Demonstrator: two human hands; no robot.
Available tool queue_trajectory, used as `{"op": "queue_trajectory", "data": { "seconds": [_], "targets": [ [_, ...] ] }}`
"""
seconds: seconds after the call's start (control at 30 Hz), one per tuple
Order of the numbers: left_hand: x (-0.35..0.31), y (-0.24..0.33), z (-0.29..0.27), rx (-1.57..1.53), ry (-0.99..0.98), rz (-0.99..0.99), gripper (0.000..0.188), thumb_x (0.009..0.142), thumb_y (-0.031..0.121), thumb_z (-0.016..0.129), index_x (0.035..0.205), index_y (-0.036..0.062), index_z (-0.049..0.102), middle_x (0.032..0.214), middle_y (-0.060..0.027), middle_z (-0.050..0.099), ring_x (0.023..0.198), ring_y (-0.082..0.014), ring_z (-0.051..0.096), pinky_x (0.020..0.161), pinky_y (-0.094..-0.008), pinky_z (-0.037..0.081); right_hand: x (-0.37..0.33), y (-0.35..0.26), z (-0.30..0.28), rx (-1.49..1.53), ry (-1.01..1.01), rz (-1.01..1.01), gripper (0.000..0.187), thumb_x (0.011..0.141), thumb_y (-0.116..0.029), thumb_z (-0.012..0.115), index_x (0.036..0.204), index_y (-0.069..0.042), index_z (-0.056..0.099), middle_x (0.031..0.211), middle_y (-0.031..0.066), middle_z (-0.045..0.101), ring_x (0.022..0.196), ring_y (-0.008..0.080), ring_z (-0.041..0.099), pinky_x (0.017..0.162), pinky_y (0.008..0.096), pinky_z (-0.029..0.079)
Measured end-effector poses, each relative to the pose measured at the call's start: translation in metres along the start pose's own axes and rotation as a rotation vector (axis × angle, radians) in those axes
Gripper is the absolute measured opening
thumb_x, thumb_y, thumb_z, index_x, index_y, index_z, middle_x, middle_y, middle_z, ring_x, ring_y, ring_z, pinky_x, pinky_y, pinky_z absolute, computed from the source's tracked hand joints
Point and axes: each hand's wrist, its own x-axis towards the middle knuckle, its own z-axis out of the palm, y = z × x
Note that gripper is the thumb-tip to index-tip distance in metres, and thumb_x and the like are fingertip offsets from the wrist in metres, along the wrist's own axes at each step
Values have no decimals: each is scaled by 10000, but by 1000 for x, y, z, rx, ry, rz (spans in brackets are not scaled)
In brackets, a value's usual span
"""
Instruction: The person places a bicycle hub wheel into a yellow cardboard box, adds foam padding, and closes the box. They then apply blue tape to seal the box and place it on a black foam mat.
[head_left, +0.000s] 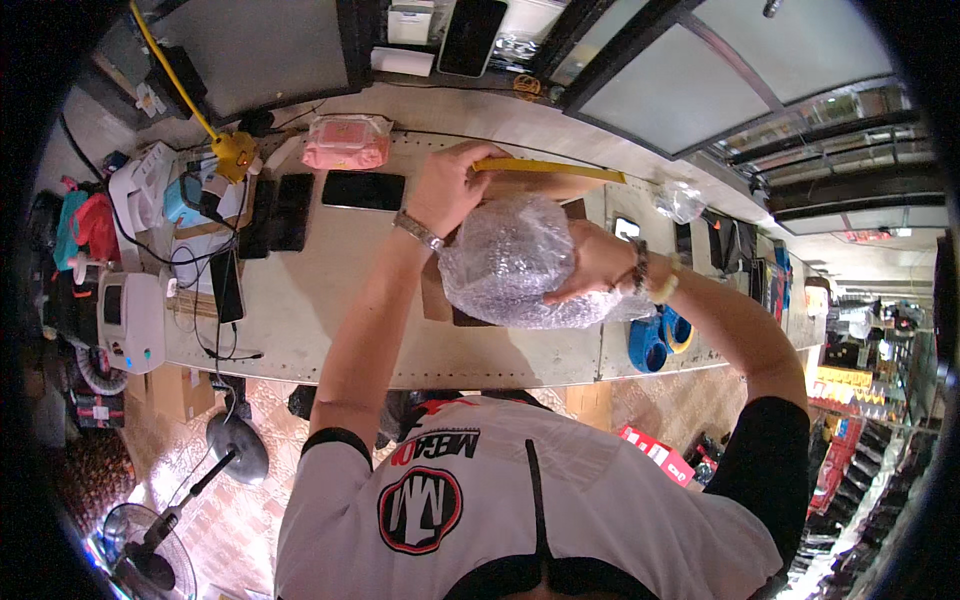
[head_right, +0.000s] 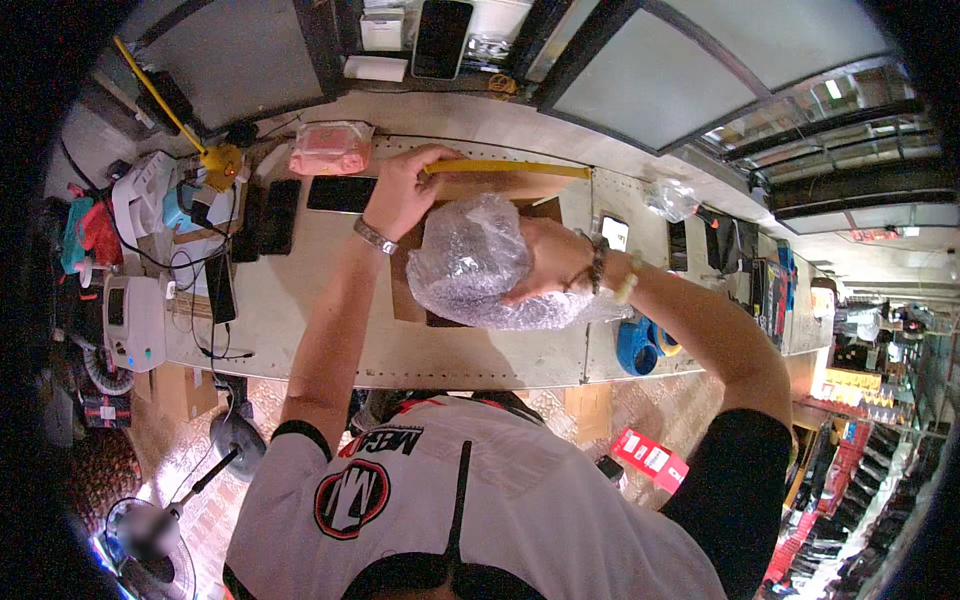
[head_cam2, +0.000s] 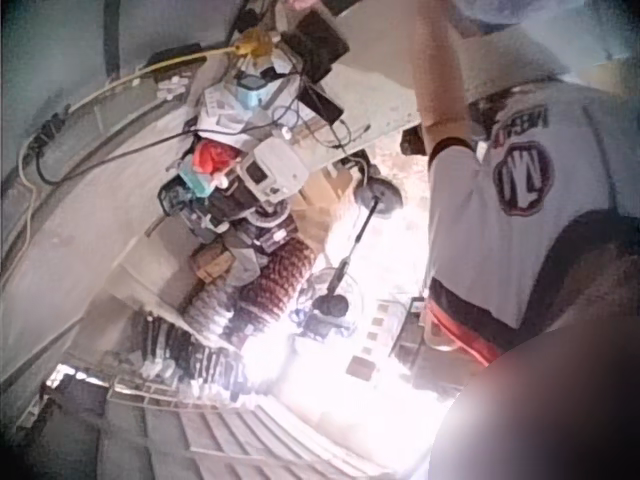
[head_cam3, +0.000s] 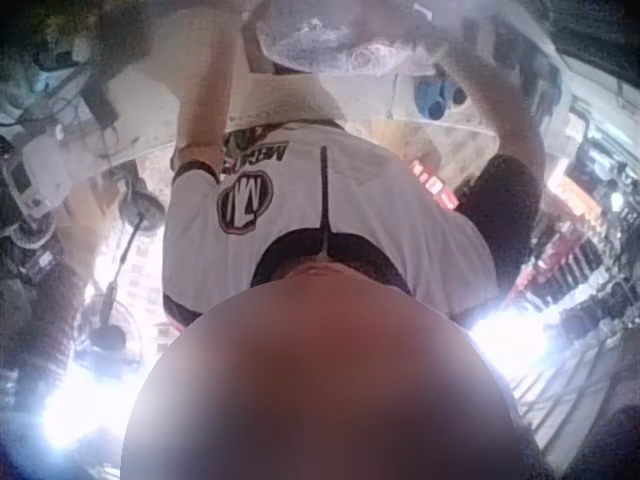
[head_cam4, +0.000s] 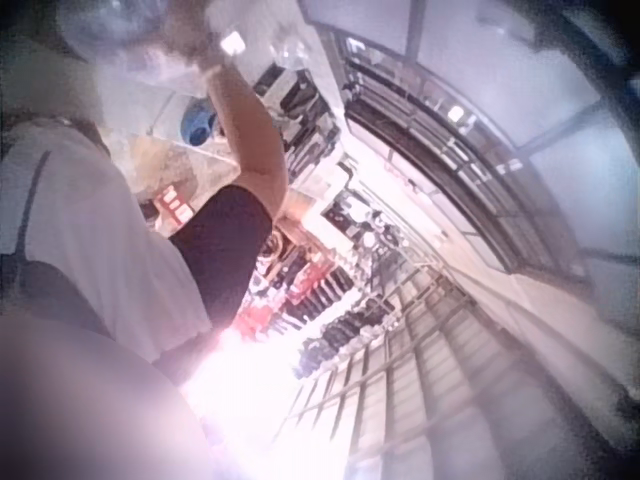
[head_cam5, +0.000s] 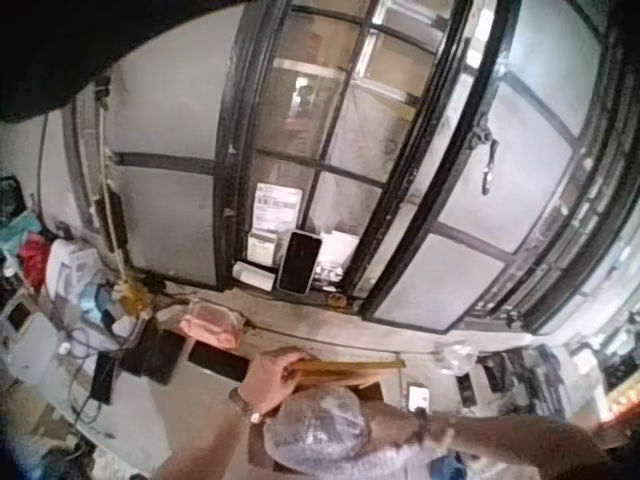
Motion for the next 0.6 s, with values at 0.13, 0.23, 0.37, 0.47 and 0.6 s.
{"op": "queue_trajectory", "data": {
  "seconds": [0.13, 0.23, 0.37, 0.47, 0.6],
  "targets": [
    [-9, 1, 5, 39, 64, 0, 201, 789, 76, 669, 985, 39, 638, 924, -106, 682, 756, -228, 663, 649, -319, 506, 46, 41, 16, 54, -248, 196, 925, 513, -428, 864, 1255, -17, 494, 1160, 178, 614, 1046, 287, 602, 903, 373, 475],
    [-11, 1, 11, 42, 90, 109, 208, 799, 39, 635, 1007, 46, 626, 927, -118, 678, 772, -264, 663, 679, -321, 519, 81, 70, 19, -143, -628, 447, 872, 574, -531, 805, 1233, -22, 545, 1185, 158, 606, 1034, 275, 599, 862, 368, 487],
    [-8, 3, 15, 2, 95, 15, 206, 804, 39, 628, 1010, 47, 625, 924, -119, 676, 806, -265, 665, 721, -333, 521, 100, 96, 26, 0, -524, 414, 835, 594, -645, 726, 1111, 5, 641, 1159, 174, 610, 1053, 296, 580, 892, 381, 460],
    [-5, 5, 14, 16, 104, 73, 197, 814, 53, 625, 1012, 47, 624, 915, -116, 676, 794, -250, 669, 709, -326, 519, 96, 102, 39, -142, -294, 337, 830, 599, -726, 655, 873, 56, 692, 881, 203, 674, 879, 299, 639, 837, 389, 481],
    [-2, 5, 15, -9, 16, -42, 180, 836, 88, 625, 1012, 50, 623, 888, -117, 675, 765, -232, 667, 687, -303, 510, 87, 96, 62, -322, -36, 428, 860, 578, -760, 652, 831, 62, 667, 790, 227, 657, 855, 334, 644, 800, 397, 499]
  ]
}}
